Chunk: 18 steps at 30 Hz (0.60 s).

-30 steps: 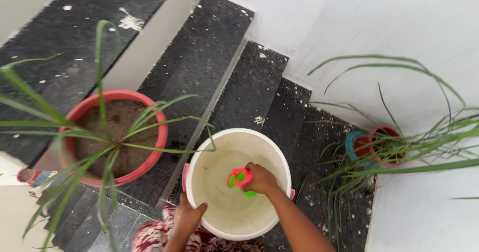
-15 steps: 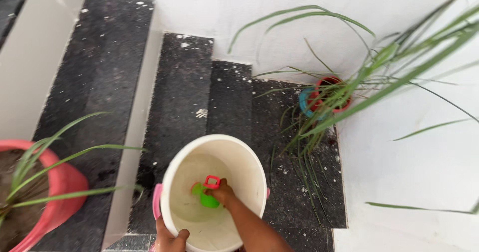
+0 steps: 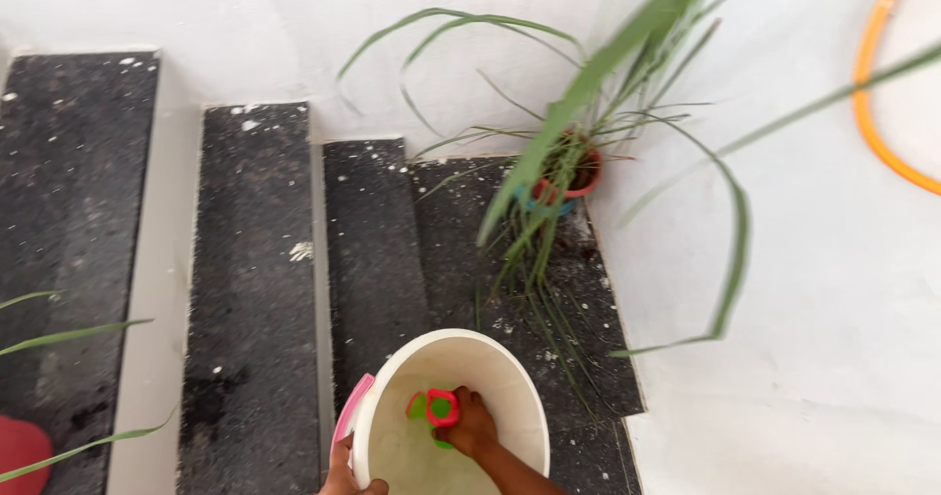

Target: The person waters several potted plants on a staircase and a landing using a small plastic watering can, refilling the can from a bucket of water.

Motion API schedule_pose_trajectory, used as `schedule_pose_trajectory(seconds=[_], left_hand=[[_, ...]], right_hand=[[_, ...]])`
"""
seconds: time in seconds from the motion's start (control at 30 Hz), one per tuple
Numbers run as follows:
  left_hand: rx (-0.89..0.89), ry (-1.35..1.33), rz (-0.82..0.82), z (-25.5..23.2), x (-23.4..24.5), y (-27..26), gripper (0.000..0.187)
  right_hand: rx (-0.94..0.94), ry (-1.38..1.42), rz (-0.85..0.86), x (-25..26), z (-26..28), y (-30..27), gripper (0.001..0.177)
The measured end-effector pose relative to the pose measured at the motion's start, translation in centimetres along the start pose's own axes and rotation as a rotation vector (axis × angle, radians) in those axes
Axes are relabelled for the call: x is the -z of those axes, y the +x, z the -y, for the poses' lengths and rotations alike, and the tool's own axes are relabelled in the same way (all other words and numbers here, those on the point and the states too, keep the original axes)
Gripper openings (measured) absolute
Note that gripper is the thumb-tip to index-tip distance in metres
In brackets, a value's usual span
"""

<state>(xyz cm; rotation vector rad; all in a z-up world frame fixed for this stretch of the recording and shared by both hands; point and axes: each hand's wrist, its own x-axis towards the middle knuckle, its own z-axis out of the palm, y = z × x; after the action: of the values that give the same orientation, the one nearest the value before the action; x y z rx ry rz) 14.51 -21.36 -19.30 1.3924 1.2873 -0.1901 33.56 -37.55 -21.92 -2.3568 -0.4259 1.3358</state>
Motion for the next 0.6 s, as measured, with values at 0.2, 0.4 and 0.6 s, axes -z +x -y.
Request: schedule_pose_trajectory(seconds=[0.2,0.4,0.6], left_hand=[[-0.082,0.054,0.122,-3.4,-6.8,-1.1,0.089],[-0.181,0.187,0.048,-11.8,-12.2,-5.0,0.085],[-0.245,0.218,0.107,-22.3,-15.5,-9.5,0.080]], right_hand=[[0.147,0.135,-0.218,8.3,-5.4,-4.4,0.076],[0.463,0.264,-0.554,16.6,-9.7,-7.6,0.077],[0.405,0.429,-0.806,24.4,-12.3,-10.9,0.079]])
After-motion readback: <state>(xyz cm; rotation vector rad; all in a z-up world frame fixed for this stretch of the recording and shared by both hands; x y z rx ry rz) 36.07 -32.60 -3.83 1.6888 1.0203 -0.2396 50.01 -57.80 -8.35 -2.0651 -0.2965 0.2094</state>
